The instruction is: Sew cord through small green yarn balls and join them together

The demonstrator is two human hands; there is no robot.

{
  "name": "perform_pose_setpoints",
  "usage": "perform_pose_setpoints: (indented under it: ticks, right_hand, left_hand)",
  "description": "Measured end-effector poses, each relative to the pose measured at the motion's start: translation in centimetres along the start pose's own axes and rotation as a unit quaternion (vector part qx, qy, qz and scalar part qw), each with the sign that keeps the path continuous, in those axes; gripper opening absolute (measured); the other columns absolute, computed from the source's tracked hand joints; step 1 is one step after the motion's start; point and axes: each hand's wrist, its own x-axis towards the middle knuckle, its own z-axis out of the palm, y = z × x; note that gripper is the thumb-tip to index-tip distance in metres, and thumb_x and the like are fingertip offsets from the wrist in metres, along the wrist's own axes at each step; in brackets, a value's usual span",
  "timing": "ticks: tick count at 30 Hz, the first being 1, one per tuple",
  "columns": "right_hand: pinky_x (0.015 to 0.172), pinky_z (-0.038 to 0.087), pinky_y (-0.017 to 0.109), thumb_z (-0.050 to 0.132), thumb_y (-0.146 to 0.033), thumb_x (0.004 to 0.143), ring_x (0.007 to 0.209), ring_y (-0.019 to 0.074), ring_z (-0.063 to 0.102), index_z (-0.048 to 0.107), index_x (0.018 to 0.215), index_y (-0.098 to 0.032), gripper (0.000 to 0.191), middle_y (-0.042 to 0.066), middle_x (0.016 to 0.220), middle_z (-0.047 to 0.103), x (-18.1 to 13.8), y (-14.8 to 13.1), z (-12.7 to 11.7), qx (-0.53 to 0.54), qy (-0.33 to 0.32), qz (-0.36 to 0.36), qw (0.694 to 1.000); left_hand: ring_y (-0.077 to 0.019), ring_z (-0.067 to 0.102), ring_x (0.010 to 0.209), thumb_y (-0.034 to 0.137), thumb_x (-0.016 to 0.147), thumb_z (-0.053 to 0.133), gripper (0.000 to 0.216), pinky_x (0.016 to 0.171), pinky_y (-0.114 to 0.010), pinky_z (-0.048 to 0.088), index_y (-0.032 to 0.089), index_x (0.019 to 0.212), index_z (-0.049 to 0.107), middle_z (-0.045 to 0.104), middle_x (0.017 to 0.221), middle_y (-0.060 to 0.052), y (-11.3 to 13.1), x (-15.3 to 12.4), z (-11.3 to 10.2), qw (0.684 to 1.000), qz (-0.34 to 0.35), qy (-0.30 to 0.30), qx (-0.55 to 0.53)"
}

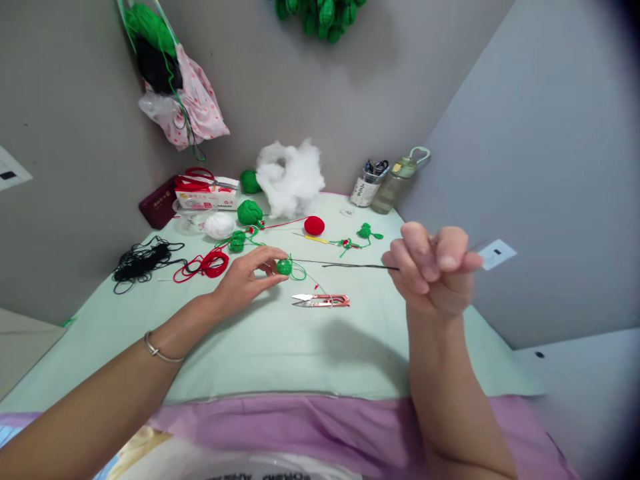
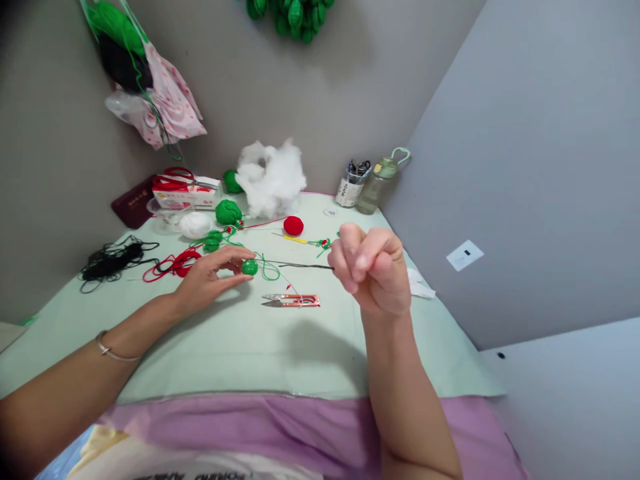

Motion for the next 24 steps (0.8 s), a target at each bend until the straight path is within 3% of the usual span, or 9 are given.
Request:
perform_pose_setpoints:
  ticks: [3, 6, 9, 13, 19, 24]
  right_hand:
    - [0.03, 0.021, 0.019, 0.07, -0.047, 0.087, 0.031, 0.0038, 0.022, 0.062, 0.064, -0.027, 0.031, -0.008, 0.047, 0.03, -0.5, 0.7, 0.7, 0.089, -0.076, 0.006, 0.993]
    - [0.032, 0.021, 0.018, 0.068, -0.04, 0.09, 0.032, 0.0019, 0.025, 0.071, 0.075, -0.025, 0.022, -0.008, 0.048, 0.034, -1.0, 1.7, 1.5, 0.091, -0.104, 0.051, 0.989]
    - [0.038, 0.025, 0.019, 0.067, -0.036, 0.091, 0.04, 0.0034, 0.031, 0.076, 0.089, -0.022, 0.017, -0.006, 0.051, 0.04, -1.3, 2.5, 2.3, 0.039, -0.09, 0.13, 0.987]
    - [0.044, 0.027, 0.021, 0.066, -0.035, 0.092, 0.05, 0.006, 0.036, 0.076, 0.097, -0.02, 0.019, -0.004, 0.057, 0.047, -1.4, 3.3, 3.6, -0.026, -0.08, 0.248, 0.965]
    - [0.048, 0.029, 0.023, 0.071, -0.036, 0.085, 0.057, 0.0053, 0.038, 0.078, 0.087, -0.019, 0.019, 0.001, 0.083, 0.059, -1.4, 5.3, 5.4, -0.099, -0.025, 0.27, 0.957]
    - [0.05, 0.031, 0.023, 0.07, -0.035, 0.083, 0.056, 0.0065, 0.039, 0.074, 0.085, -0.017, 0.019, 0.0, 0.074, 0.059, -1.6, 6.6, 5.9, -0.105, -0.004, 0.301, 0.948]
  left_hand:
    - [-0.0195, 0.063, 0.092, 0.037, 0.08, 0.078, 0.036, 0.085, -0.033, 0.054, 0.023, 0.111, 0.069, 0.067, 0.108, -0.007, 0.0, 0.0, 0.2, 0.998, -0.035, 0.018, -0.057]
    - [-0.0193, 0.062, 0.096, 0.034, 0.075, 0.082, 0.038, 0.087, -0.032, 0.053, 0.022, 0.109, 0.069, 0.066, 0.109, -0.006, 0.0, 0.3, 0.3, 0.99, -0.043, 0.067, -0.112]
    - [-0.0174, 0.061, 0.092, 0.031, 0.071, 0.085, 0.036, 0.082, -0.029, 0.051, 0.021, 0.102, 0.07, 0.066, 0.099, -0.003, 0.1, 0.6, 0.0, 0.981, -0.05, 0.111, -0.155]
    - [-0.0144, 0.059, 0.081, 0.03, 0.071, 0.085, 0.033, 0.076, -0.027, 0.047, 0.021, 0.099, 0.071, 0.064, 0.084, 0.0, 0.2, 0.9, -0.5, 0.973, -0.077, 0.116, -0.186]
    - [-0.0145, 0.059, 0.091, 0.025, 0.069, 0.087, 0.034, 0.083, -0.027, 0.047, 0.022, 0.098, 0.069, 0.064, 0.094, 0.0, 0.1, 1.0, -0.3, 0.958, -0.088, 0.12, -0.247]
    - [-0.0128, 0.059, 0.082, 0.024, 0.068, 0.087, 0.036, 0.076, -0.025, 0.046, 0.02, 0.096, 0.065, 0.063, 0.09, 0.001, 0.5, 0.8, 0.0, 0.952, -0.105, 0.102, -0.27]
